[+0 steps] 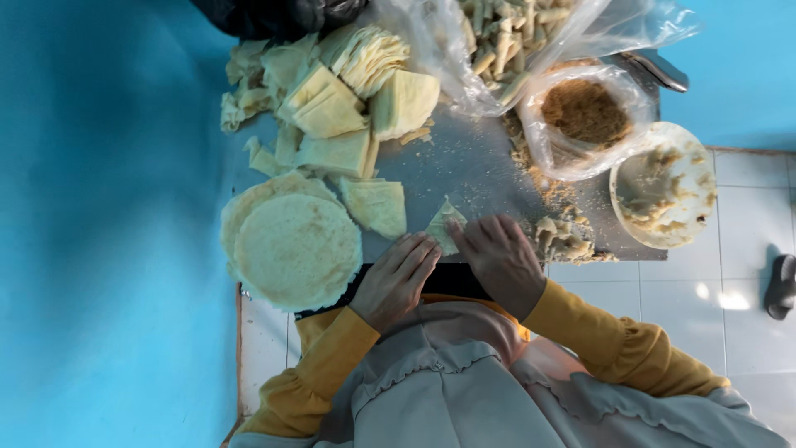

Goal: The person takes pieces of dough from a pile on the table, pinches and rolls them between the palms into stick shapes, occasionally dips a stick into a bag of brown powder, and places the finished sticks into a plastic bag with other completed sticks.

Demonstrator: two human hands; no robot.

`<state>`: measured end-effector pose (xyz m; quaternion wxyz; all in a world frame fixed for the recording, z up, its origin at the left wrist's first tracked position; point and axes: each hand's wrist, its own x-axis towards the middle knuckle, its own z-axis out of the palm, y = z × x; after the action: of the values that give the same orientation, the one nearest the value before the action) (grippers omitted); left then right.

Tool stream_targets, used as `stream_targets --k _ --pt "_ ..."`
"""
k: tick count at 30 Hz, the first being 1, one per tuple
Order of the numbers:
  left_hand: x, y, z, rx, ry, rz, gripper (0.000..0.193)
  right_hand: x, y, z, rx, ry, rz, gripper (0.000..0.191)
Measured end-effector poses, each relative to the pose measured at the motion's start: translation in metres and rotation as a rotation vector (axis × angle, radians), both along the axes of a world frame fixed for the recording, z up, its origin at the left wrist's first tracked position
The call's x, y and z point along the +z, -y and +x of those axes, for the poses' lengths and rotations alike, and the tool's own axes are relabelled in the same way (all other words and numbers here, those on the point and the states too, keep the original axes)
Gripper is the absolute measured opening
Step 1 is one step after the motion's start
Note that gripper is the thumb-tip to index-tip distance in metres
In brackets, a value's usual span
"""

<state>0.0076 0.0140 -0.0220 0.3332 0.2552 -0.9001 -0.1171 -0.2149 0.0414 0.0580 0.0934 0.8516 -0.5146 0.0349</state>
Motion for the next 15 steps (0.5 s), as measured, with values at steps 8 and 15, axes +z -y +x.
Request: stream_targets --k 8,15 --pt "-0.004 0.0 0.002 -0.003 -0.026 -0.002 0.028 0.007 0.067 -0.14 -0.054 0.202 -0.405 0.028" --pt "0.013 -0.002 -0.003 0.112 -0.137 0.155 0.019 -0.025 0.122 -0.18 -0.436 -0.075 0.091 0.049"
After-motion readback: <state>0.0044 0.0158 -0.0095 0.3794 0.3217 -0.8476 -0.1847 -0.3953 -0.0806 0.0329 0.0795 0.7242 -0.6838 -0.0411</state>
